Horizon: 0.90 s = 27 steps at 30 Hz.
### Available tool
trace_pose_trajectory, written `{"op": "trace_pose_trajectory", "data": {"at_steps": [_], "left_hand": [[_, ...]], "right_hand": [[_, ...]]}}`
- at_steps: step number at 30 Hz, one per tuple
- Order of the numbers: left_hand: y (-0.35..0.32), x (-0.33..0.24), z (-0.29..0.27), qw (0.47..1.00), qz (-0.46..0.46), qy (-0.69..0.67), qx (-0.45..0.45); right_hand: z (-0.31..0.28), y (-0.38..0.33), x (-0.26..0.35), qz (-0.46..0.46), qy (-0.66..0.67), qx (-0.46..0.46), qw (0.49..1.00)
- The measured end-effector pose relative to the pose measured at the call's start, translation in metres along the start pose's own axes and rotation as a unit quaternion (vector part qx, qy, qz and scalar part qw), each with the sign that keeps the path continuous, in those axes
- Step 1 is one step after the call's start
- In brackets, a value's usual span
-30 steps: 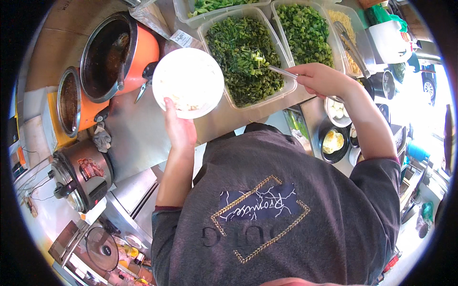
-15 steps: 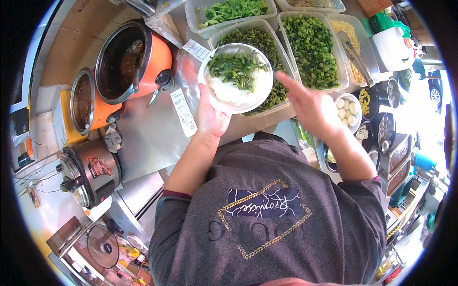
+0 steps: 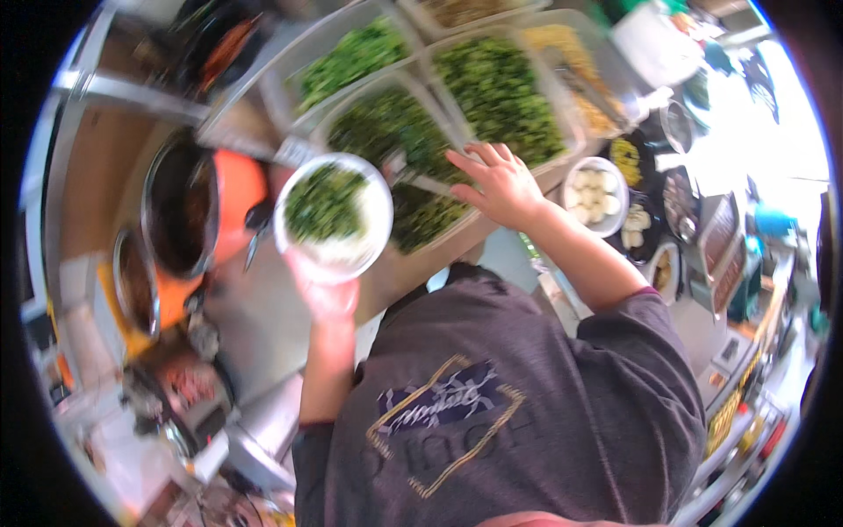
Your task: The person scoops rice into multiple bowls, then adds chopped green vegetables, a brown meat sauce, and a halved hard-boiled egg to each. They place lids on the bowls and arrange them on the counter.
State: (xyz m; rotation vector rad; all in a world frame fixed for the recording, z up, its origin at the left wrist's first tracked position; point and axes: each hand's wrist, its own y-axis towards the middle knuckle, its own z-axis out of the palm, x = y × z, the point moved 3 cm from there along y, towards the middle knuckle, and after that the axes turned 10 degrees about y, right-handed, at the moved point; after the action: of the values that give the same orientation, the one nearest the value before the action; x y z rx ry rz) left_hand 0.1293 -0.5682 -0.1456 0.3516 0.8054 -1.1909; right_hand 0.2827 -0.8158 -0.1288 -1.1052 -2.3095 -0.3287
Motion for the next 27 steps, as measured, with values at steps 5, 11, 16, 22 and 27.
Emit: {"op": "trace_pose_trajectory", "data": {"at_steps": [5,11,16,22,27], "left_hand": [[-0.013,-0.011,0.008,0.993,-0.068,-0.023,-0.093],[-0.010,-0.005,0.017,0.989,-0.094,-0.014,-0.111],[-0.001,-0.001,0.043,0.986,-0.098,0.047,-0.123],[0.011,0.008,0.070,0.981,-0.107,0.072,-0.142],[0.024,0.018,0.090,0.989,-0.104,0.070,-0.078]], "right_hand": [[-0.107,0.006,-0.160,0.206,-0.184,-0.207,0.939],[-0.148,0.008,-0.272,0.391,-0.046,0.104,0.913],[-0.183,-0.008,-0.258,0.316,-0.151,0.035,0.936],[-0.226,-0.032,-0.233,0.311,-0.317,0.142,0.885],[-0.193,-0.027,-0.235,0.303,-0.445,0.150,0.829]]}}
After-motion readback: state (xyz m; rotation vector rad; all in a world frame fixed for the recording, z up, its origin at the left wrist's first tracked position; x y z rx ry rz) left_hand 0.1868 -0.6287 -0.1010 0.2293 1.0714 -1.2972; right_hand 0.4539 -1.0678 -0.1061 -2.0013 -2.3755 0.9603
